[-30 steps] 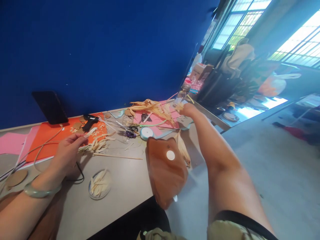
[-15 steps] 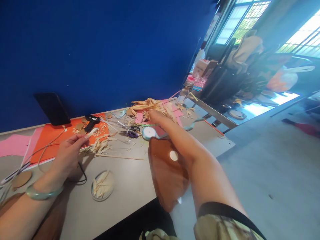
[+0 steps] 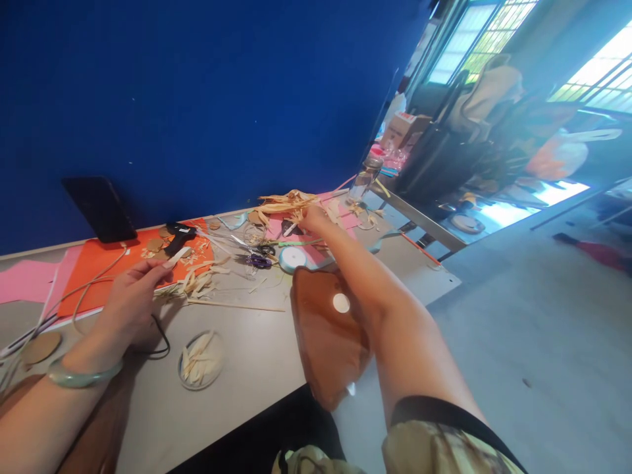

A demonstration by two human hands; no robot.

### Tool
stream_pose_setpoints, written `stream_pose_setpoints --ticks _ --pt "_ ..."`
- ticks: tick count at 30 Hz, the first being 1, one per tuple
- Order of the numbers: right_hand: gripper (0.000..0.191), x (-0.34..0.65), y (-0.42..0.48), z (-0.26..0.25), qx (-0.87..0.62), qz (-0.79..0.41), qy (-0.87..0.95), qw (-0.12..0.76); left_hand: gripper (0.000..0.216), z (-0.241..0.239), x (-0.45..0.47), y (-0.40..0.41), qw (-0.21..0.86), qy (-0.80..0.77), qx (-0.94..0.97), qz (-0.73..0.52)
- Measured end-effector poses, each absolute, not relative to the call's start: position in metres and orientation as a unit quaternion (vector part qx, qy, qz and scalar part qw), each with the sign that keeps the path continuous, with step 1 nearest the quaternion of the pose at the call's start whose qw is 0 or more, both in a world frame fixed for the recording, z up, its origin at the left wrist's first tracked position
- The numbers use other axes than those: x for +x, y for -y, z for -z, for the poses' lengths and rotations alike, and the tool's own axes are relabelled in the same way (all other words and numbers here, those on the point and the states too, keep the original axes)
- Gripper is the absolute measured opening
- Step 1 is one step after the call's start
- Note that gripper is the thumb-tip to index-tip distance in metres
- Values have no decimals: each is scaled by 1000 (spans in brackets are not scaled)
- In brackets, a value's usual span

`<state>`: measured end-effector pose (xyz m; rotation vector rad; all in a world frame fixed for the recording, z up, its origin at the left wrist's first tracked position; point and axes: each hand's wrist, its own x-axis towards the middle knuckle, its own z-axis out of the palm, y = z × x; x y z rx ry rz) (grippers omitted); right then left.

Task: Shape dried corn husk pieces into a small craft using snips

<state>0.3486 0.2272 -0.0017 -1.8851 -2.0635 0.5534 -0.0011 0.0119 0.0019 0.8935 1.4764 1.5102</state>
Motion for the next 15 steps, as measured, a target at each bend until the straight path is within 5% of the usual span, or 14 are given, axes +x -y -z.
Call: stream_pose_setpoints --ticks 7,15 --pt "19 368 -219 -6 -702 -112 685 157 25 -3 -3 -9 401 -583 380 -595" --pt "19 366 -214 8 -667 -109 733 74 27 1 -5 -11 402 -575 386 -599"
